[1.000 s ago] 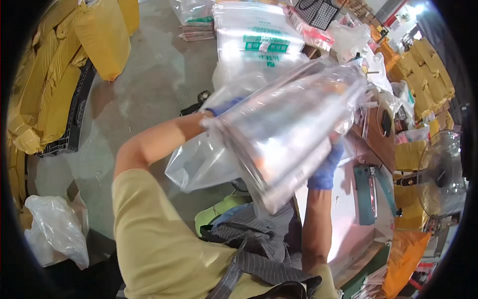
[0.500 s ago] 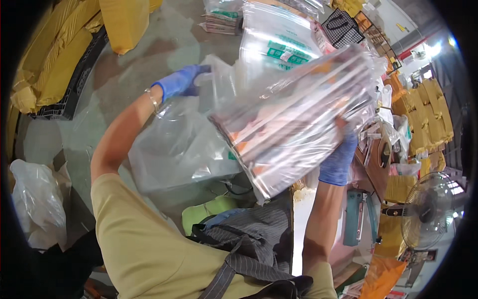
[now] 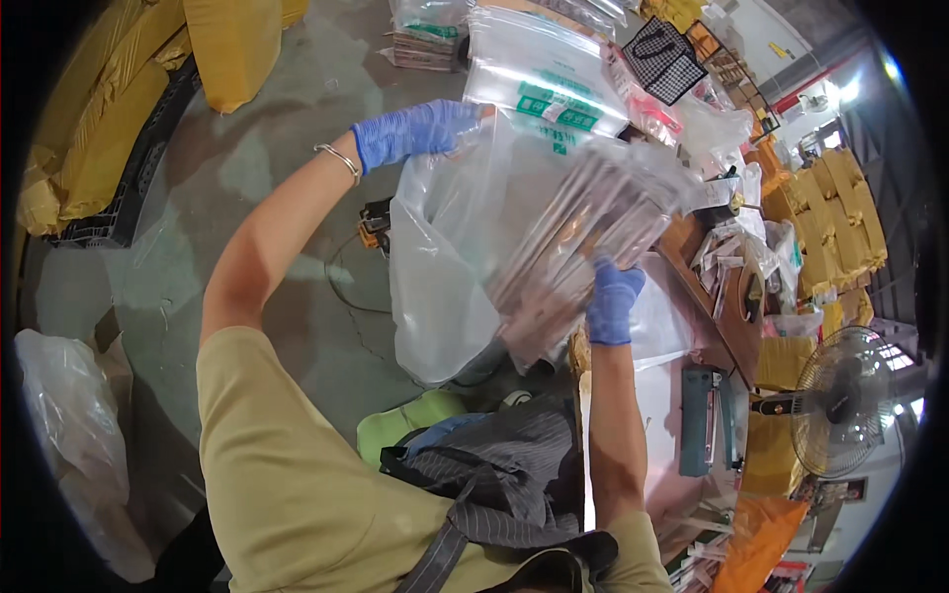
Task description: Bundling and inserting long thin products into plastic bags at an industrial packaging station.
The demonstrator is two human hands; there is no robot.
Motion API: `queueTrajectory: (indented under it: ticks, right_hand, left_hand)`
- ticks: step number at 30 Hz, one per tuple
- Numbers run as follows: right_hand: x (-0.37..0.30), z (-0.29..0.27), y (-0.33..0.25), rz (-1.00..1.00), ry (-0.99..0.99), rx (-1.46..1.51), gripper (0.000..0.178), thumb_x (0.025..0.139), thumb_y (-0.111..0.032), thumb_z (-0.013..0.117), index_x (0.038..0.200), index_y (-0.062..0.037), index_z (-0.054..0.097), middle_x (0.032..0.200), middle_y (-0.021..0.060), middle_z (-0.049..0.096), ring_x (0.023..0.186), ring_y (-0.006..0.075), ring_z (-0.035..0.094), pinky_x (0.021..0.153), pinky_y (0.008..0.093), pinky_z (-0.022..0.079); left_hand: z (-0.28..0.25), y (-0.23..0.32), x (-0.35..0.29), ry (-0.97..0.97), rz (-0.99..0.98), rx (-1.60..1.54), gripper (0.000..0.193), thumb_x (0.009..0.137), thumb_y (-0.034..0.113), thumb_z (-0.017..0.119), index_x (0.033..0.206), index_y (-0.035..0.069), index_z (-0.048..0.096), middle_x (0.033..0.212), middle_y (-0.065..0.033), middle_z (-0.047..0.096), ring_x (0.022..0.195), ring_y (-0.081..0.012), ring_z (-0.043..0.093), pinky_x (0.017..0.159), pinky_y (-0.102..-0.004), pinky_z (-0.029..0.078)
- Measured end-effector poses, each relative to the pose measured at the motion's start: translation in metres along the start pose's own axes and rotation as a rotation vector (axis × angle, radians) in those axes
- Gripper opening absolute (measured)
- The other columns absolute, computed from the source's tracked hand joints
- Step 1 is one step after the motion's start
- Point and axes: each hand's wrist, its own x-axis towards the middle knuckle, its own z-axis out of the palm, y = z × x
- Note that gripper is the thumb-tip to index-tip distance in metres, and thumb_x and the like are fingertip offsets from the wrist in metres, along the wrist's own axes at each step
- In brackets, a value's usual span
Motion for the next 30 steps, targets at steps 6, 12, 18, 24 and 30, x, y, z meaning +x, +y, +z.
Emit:
queueTrajectory:
  ticks: [6, 12, 18, 24, 30]
  right_hand:
    - [-0.068, 0.045, -0.081, -0.302, -0.032, 0.065, 0.046, 0.067, -0.005, 0.070, 0.106, 0.0030, 0.048, 0.098, 0.0093, 0.054, 0.084, 0.0139, 0.052, 0.075, 0.0289, 0.045]
    - [-0.100, 0.055, -0.075, -1.012, -0.044, -0.956, 0.058, 0.057, -0.019, 0.079, 0.102, 0.0024, 0.048, 0.096, 0.0109, 0.053, 0.085, 0.0189, 0.050, 0.079, 0.0322, 0.042]
    - [-0.103, -0.025, -0.032, -0.126, -0.082, 0.081, 0.044, 0.067, -0.025, 0.065, 0.099, 0.0024, 0.053, 0.089, 0.0075, 0.055, 0.074, 0.0148, 0.053, 0.064, 0.0276, 0.047]
    - [-0.157, -0.167, 0.019, 0.164, 0.390, 0.240, 0.028, 0.075, -0.016, 0.050, 0.095, 0.0021, 0.056, 0.088, 0.0049, 0.056, 0.078, 0.0145, 0.054, 0.069, 0.0262, 0.046]
    - [-0.251, -0.296, 0.054, 0.257, 0.567, 0.383, 0.039, 0.083, -0.027, 0.050, 0.109, 0.0011, 0.054, 0.109, 0.0099, 0.056, 0.101, 0.0208, 0.050, 0.092, 0.0336, 0.037]
  left_hand:
    - [-0.006, 0.035, 0.009, -0.036, -0.996, -1.116, 0.052, 0.074, 0.006, 0.059, 0.124, 0.007, 0.044, 0.111, -0.0059, 0.054, 0.085, -0.0077, 0.049, 0.078, -0.0240, 0.043]
    - [-0.018, 0.060, 0.036, -0.095, -0.757, -0.533, 0.038, 0.075, 0.012, 0.058, 0.112, 0.004, 0.050, 0.105, -0.0100, 0.055, 0.089, -0.0161, 0.051, 0.080, -0.0286, 0.042]
    - [-0.020, 0.162, 0.047, -0.291, -0.576, 0.301, 0.022, 0.079, 0.016, 0.049, 0.095, 0.002, 0.054, 0.109, -0.0177, 0.049, 0.091, -0.0264, 0.051, 0.077, -0.0368, 0.042]
    - [0.036, 0.289, -0.031, -0.699, -1.152, 0.156, 0.118, 0.055, 0.059, 0.070, 0.128, -0.013, 0.012, 0.126, -0.0250, 0.036, 0.120, -0.0346, 0.033, 0.102, -0.0379, 0.023]
    - [0.203, 0.208, -0.214, -0.342, -1.573, 0.127, 0.099, 0.056, 0.053, 0.071, 0.126, -0.005, 0.029, 0.123, -0.0193, 0.043, 0.114, -0.0303, 0.041, 0.099, -0.0371, 0.027]
